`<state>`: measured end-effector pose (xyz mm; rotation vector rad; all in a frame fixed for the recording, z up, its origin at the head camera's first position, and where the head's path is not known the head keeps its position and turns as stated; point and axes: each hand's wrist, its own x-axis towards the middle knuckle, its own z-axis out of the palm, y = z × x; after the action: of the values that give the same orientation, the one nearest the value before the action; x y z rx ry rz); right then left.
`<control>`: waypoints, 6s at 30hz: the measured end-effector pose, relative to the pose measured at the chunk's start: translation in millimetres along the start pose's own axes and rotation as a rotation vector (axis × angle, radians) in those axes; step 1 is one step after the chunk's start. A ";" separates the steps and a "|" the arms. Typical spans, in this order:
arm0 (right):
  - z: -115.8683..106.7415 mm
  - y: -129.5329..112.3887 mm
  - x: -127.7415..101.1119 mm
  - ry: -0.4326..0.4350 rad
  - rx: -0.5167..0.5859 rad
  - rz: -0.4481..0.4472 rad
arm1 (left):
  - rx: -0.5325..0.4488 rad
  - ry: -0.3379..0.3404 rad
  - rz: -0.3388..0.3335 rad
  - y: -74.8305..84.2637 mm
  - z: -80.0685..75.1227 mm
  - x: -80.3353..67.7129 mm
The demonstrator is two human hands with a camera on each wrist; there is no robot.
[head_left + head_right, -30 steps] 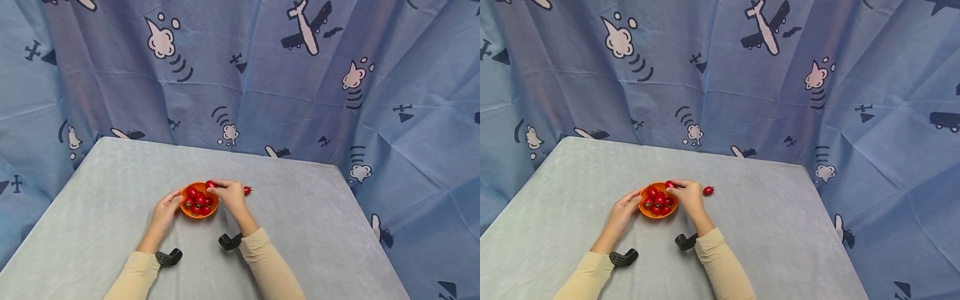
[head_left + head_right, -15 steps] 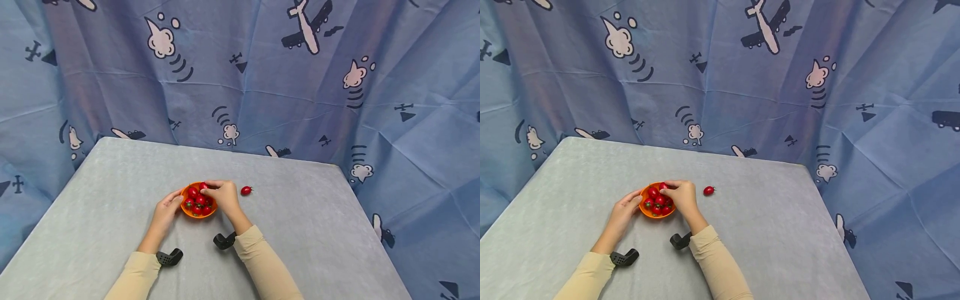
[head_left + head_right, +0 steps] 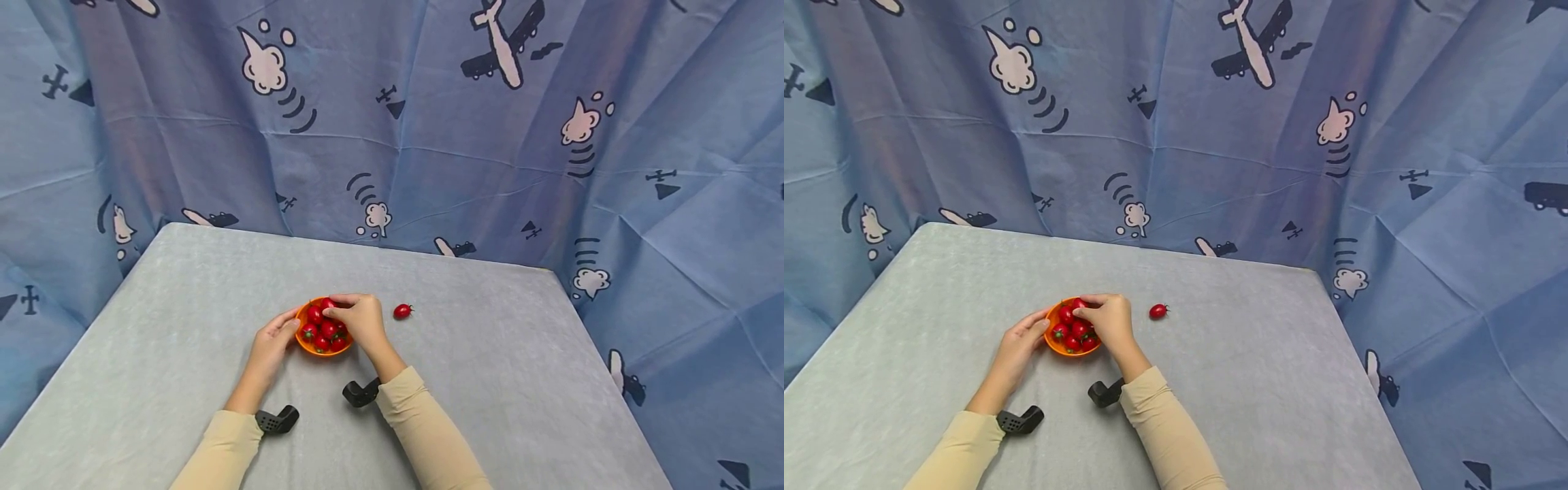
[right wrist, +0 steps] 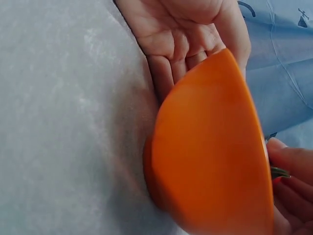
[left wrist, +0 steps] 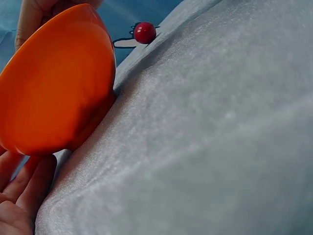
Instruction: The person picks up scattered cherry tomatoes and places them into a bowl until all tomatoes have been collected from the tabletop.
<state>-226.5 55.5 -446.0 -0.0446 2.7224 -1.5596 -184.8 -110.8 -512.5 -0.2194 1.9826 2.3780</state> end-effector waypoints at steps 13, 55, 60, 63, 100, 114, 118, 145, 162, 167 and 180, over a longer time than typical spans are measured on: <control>4.7 3.1 -1.1 -0.008 -0.017 -0.022 | 0.027 0.003 0.009 -0.7 -0.6 -0.1; -70.1 43.3 9.4 0.137 0.210 0.010 | -0.051 0.005 0.018 -0.4 1.0 1.5; -83.3 52.8 12.5 0.189 0.154 0.076 | -0.041 0.000 0.018 0.1 0.0 1.4; -89.0 57.0 12.2 0.197 0.122 0.077 | -0.039 0.001 0.014 0.5 -0.3 1.4; -96.9 102.2 26.8 0.072 0.063 0.137 | -0.016 0.010 -0.007 0.8 -0.3 1.1; -92.4 104.9 26.6 0.058 -0.023 0.155 | 0.000 0.015 -0.014 2.0 0.3 -0.5; -92.8 105.7 25.3 0.067 -0.029 0.149 | -0.006 0.009 -0.014 2.1 1.8 -1.2; -84.7 74.8 12.6 0.072 -0.018 0.141 | 0.015 0.010 -0.015 3.6 3.1 -2.7; -67.3 36.6 8.9 -0.016 0.011 0.076 | 0.011 0.013 -0.009 1.9 1.1 -0.8; -59.0 27.8 7.5 -0.042 0.034 0.057 | 0.002 0.015 -0.010 1.2 0.6 -0.4; -37.0 11.9 4.2 -0.132 0.046 0.035 | 0.009 0.006 -0.021 1.5 1.1 -3.0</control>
<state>-231.7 93.3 -437.5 -0.0964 2.5723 -1.5507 -182.1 -109.8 -510.5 -0.2452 1.9830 2.3582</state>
